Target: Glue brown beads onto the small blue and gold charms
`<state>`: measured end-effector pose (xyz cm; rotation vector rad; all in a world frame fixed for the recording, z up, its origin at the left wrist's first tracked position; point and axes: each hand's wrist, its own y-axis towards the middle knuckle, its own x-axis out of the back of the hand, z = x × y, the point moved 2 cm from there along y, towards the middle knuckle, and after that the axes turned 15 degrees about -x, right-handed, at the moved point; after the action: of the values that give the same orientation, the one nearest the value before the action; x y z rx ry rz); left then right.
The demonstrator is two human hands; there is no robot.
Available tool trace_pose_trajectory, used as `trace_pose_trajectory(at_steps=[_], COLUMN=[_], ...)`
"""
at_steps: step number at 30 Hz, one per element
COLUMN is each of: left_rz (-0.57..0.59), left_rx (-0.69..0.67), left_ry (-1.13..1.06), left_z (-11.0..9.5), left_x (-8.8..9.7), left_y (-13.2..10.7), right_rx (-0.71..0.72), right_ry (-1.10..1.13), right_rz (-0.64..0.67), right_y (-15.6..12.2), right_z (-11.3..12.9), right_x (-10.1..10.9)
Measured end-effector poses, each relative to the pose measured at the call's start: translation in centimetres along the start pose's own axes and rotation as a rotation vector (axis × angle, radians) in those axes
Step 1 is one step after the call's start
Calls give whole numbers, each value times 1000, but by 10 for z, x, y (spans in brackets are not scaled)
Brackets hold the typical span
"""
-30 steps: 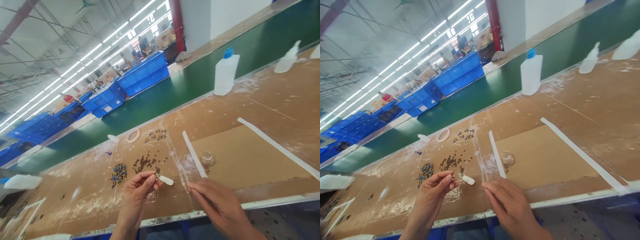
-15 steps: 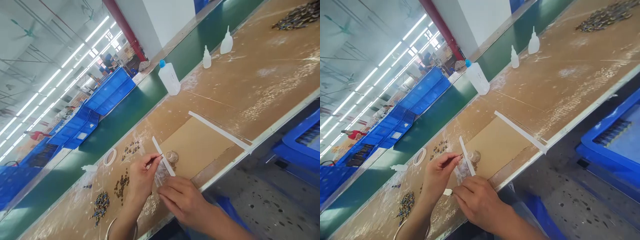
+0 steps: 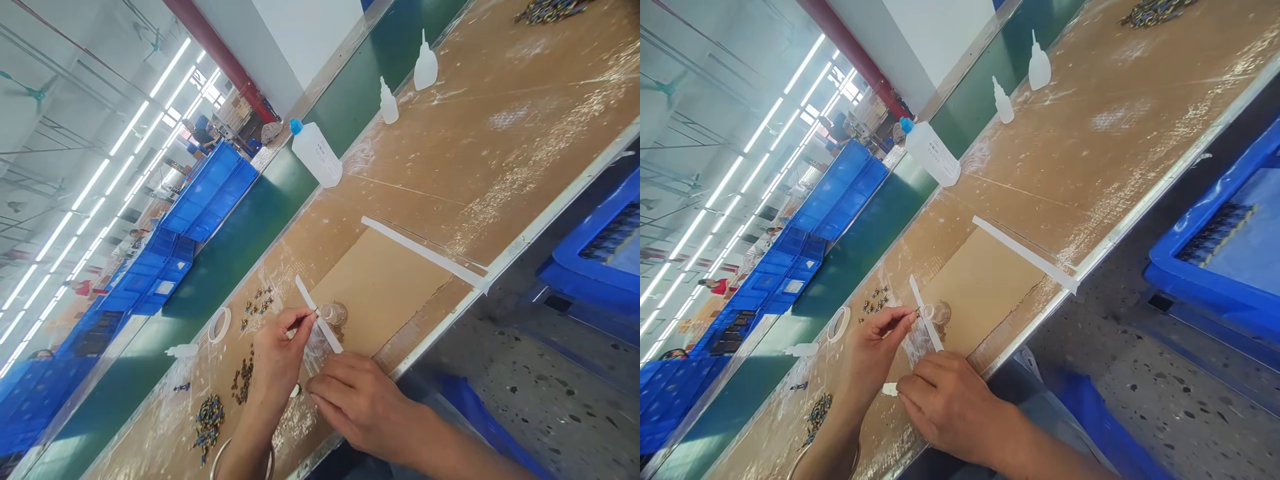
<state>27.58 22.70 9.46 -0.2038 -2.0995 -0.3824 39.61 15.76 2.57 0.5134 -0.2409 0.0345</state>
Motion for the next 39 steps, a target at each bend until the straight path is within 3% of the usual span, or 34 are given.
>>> trace_pose_trajectory(at_steps=[9,13,17,20,23,26,31,39], left_rz=[-6,-94,-293,-438,-534,-629,-757,-834], left_rx=[-23,12,190,315,404,475,537,612], left_ry=[40,-25,-97,-111,-103,-114,-131,-152], left_z=[-2,-5,2,18,38,58,80,95], left_x=[-1,11,40,60,69,67,60,66], left_y=[1,-11,-44,-80,-119,-154,-197,-228], right_rx=[1,-7,-14,-15,-36,-86,-116,-46], right_ry=[-2,16,62,71,65,52,-51,-213], right_rz=[-11,-4,26,47,74,148,301,451], right_y=[1,0,-3,-4,-2,3,9,1], right_z=[0,0,-1,0,3,6,16,38], right_x=[0,1,2,1,-6,-23,-71,-147])
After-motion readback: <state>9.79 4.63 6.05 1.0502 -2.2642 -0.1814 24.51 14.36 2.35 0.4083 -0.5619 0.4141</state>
